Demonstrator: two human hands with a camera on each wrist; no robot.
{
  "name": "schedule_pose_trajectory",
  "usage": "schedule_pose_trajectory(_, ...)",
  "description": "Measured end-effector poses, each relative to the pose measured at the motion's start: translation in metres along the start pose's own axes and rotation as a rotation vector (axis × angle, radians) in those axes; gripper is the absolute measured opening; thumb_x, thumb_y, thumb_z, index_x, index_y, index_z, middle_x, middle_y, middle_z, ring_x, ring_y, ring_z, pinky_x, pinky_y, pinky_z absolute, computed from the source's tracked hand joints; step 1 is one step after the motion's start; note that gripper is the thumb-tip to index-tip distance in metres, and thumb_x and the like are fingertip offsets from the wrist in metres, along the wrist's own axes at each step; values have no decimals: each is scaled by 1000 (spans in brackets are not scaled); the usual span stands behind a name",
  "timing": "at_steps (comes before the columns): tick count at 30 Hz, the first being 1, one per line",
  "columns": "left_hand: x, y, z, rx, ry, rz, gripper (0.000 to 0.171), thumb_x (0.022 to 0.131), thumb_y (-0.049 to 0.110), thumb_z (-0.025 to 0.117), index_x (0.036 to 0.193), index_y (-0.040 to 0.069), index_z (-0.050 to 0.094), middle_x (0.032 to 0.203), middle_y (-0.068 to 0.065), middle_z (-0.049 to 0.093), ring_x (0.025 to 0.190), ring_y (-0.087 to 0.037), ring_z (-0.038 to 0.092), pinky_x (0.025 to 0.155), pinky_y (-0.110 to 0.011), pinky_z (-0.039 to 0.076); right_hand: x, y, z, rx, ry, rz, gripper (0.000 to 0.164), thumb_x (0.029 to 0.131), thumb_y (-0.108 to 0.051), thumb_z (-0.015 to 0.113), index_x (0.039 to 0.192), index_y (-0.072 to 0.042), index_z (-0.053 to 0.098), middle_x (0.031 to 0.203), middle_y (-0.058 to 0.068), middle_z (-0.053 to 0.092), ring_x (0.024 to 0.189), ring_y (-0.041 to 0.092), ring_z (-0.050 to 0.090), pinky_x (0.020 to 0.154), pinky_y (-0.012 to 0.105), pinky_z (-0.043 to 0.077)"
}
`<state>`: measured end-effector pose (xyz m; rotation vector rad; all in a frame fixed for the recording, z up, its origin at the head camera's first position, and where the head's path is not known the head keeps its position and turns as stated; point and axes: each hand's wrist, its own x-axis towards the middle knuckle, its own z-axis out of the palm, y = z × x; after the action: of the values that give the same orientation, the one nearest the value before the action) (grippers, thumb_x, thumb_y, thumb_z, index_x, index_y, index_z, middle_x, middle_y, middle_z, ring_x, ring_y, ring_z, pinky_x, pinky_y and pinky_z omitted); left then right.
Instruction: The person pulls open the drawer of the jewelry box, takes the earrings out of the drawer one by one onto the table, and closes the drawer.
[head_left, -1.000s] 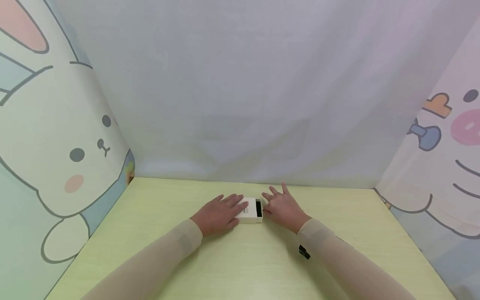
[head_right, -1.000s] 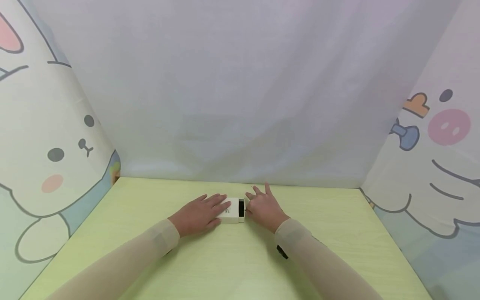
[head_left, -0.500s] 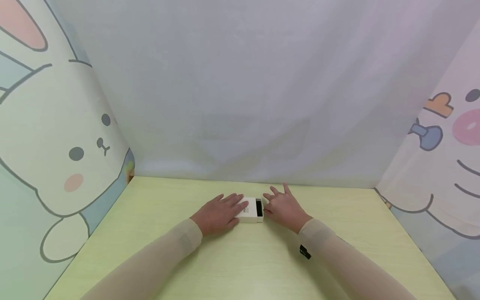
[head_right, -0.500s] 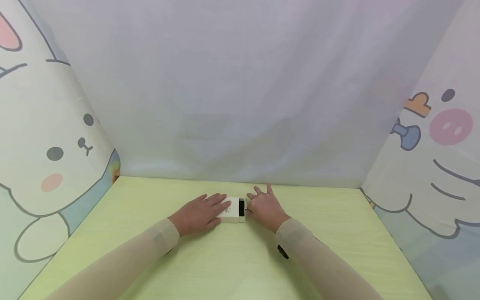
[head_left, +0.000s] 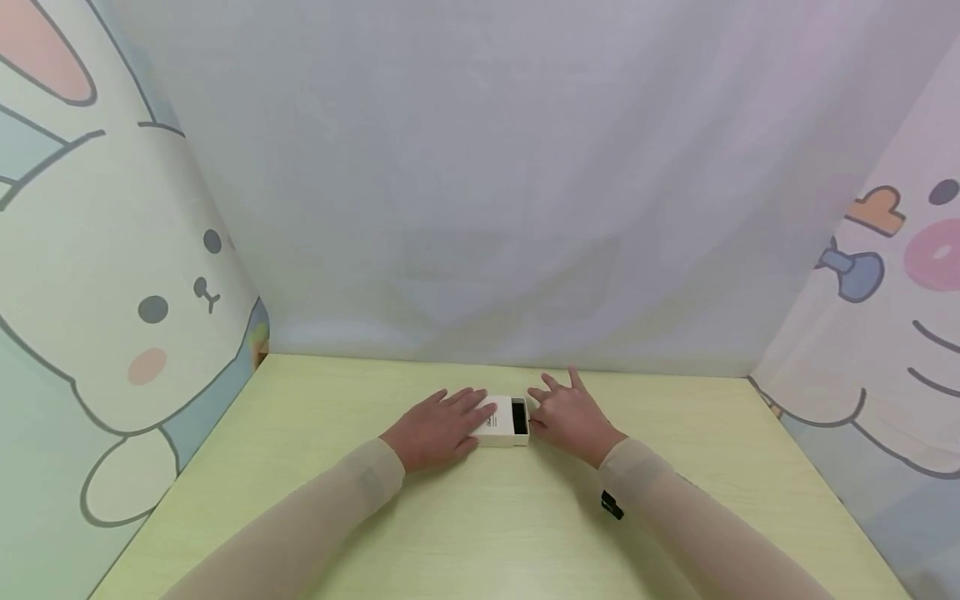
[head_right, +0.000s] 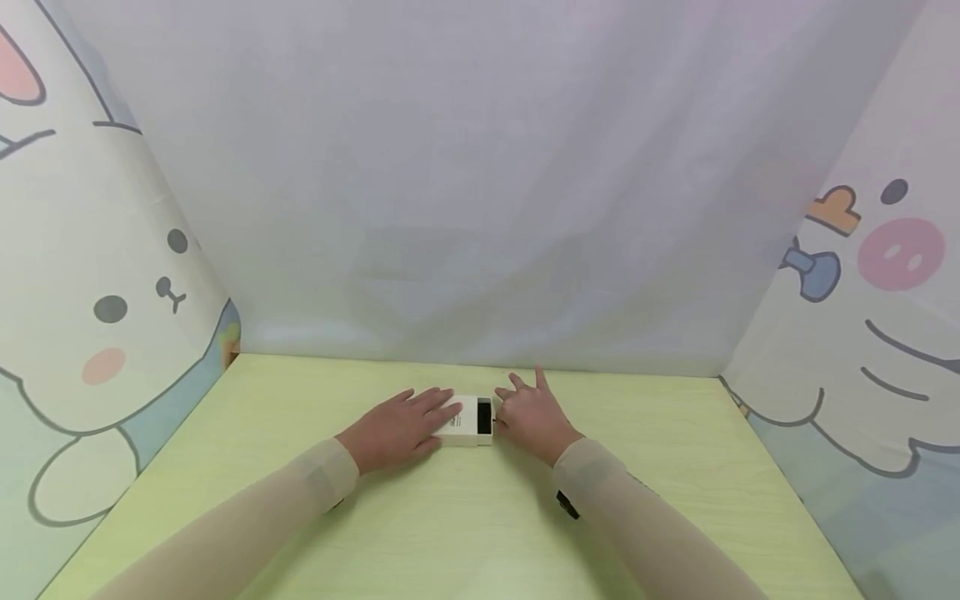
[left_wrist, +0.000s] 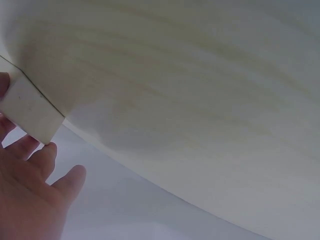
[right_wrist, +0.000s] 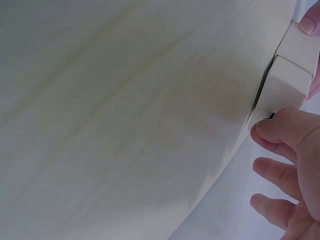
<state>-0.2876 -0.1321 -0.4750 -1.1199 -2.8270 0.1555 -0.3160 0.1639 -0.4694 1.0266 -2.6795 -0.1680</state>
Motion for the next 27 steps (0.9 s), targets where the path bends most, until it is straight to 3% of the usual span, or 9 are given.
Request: schedule_pose_trajectory(27, -2, 1, -1, 9, 5, 1, 65, 122, 44, 61, 182, 23, 48, 186, -7, 54, 173, -29, 55, 138, -55, 54, -3, 1, -1, -20, 10, -4, 8, 103, -18, 91, 99, -23, 96, 142, 8, 88, 147, 43, 77, 124, 88, 53)
